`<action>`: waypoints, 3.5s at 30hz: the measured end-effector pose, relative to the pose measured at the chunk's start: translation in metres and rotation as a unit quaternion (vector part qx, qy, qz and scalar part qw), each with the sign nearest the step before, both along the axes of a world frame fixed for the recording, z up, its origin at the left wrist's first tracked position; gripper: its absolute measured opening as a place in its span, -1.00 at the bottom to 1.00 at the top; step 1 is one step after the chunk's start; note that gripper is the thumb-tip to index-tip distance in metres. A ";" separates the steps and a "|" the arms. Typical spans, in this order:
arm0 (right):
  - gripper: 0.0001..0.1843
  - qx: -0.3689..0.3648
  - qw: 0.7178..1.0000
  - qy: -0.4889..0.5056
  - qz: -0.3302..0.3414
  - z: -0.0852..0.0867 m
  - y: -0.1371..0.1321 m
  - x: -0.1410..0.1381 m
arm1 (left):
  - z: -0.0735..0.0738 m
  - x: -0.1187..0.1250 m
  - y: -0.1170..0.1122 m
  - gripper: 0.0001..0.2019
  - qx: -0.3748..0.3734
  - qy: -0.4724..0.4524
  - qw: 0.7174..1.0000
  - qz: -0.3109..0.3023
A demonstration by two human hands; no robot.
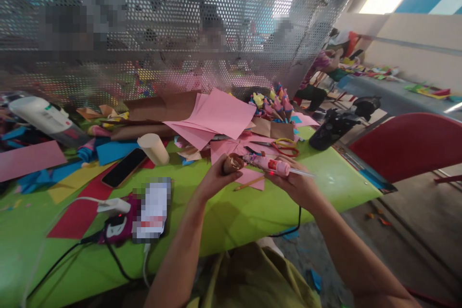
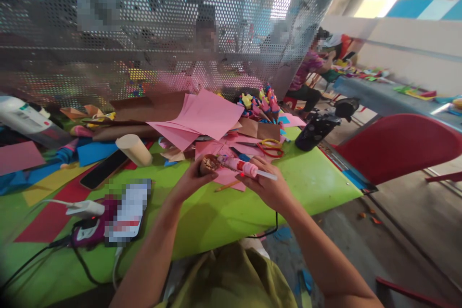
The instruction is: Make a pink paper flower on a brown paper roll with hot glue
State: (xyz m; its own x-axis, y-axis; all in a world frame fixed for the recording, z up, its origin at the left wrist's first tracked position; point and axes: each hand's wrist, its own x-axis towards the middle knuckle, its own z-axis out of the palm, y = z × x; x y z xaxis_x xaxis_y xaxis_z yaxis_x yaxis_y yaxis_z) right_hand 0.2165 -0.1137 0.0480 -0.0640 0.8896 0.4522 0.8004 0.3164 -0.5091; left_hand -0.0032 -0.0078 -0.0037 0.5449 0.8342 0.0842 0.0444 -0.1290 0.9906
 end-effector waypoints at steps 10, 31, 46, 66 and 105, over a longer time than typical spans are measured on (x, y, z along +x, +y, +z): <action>-0.60 0.012 1.000 -0.006 0.006 0.005 0.001 -0.005 | 0.004 0.000 -0.002 -0.59 -0.011 -0.021 0.999 -0.022; -0.61 0.049 0.999 -0.018 0.007 0.005 0.002 -0.005 | 0.004 -0.002 -0.002 -0.46 -0.023 -0.019 0.999 -0.021; -0.60 0.046 0.999 -0.024 0.012 0.000 0.001 -0.003 | 0.006 -0.004 -0.001 -0.40 -0.050 -0.055 0.995 -0.061; -0.62 0.041 0.999 -0.015 0.017 0.002 0.002 -0.008 | 0.007 -0.006 -0.001 -0.30 -0.090 -0.062 0.991 -0.071; -0.61 0.055 0.998 -0.033 -0.001 0.009 -0.004 -0.006 | 0.004 0.001 -0.001 -0.43 -0.024 -0.049 0.997 -0.052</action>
State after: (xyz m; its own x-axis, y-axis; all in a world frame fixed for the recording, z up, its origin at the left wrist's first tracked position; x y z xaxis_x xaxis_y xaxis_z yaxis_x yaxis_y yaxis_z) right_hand 0.2109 -0.1178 0.0568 -0.0953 0.8349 0.5421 0.8320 0.3658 -0.4171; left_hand -0.0021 -0.0084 0.0006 0.6202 0.7777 0.1028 -0.0639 -0.0805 0.9947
